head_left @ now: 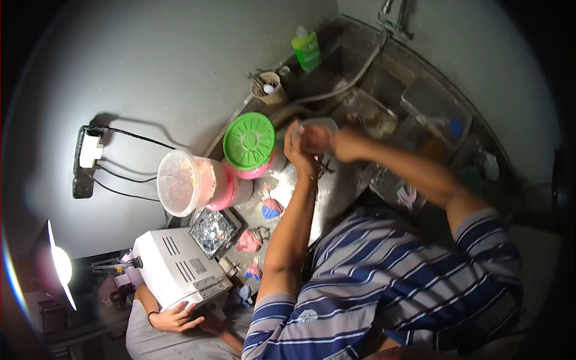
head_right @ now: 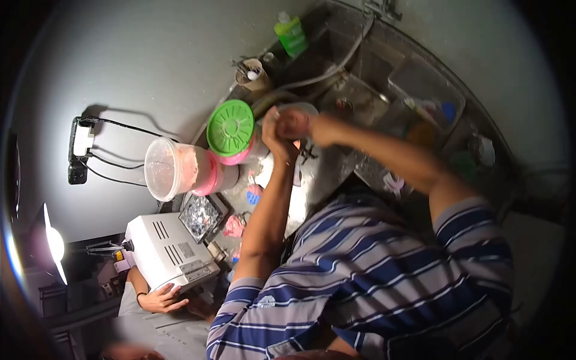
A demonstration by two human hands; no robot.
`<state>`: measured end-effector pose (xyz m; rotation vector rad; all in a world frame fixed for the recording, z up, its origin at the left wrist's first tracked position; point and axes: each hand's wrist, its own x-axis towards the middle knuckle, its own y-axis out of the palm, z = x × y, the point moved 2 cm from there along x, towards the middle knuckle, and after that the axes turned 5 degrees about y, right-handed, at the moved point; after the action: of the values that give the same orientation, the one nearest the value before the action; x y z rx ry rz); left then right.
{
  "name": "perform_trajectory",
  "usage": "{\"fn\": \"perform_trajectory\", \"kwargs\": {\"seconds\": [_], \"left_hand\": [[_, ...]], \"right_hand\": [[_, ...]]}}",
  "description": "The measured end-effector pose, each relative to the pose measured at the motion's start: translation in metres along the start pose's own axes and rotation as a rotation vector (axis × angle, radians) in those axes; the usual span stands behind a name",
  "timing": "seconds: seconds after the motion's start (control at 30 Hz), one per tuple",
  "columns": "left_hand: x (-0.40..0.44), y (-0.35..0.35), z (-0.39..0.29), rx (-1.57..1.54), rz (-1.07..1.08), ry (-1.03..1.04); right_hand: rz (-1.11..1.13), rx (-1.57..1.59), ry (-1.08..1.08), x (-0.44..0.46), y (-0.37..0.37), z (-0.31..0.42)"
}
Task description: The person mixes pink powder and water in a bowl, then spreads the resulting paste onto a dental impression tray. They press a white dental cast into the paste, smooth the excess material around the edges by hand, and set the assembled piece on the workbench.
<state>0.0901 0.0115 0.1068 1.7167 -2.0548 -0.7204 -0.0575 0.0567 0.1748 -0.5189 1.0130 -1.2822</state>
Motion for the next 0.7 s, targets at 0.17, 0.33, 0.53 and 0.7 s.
{"fn": "perform_trajectory", "kwargs": {"seconds": [0.17,0.33,0.53,0.7], "left_hand": [[0.0,0.007,-0.003,0.038,0.003,-0.048],[-0.001,0.012,-0.008,0.3,-0.016,0.011],[-0.006,-0.013,0.03,0.225,0.135,0.08],[-0.008,-0.01,0.026,0.302,0.1,0.0]], "right_hand": [[0.025,-0.152,-0.065,0.031,0.042,-0.03],[-0.153,-0.238,-0.265,0.024,0.033,-0.013],[0.124,0.271,-0.113,0.056,0.03,-0.053],[0.057,-0.195,-0.129,0.038,0.029,-0.026]]}}
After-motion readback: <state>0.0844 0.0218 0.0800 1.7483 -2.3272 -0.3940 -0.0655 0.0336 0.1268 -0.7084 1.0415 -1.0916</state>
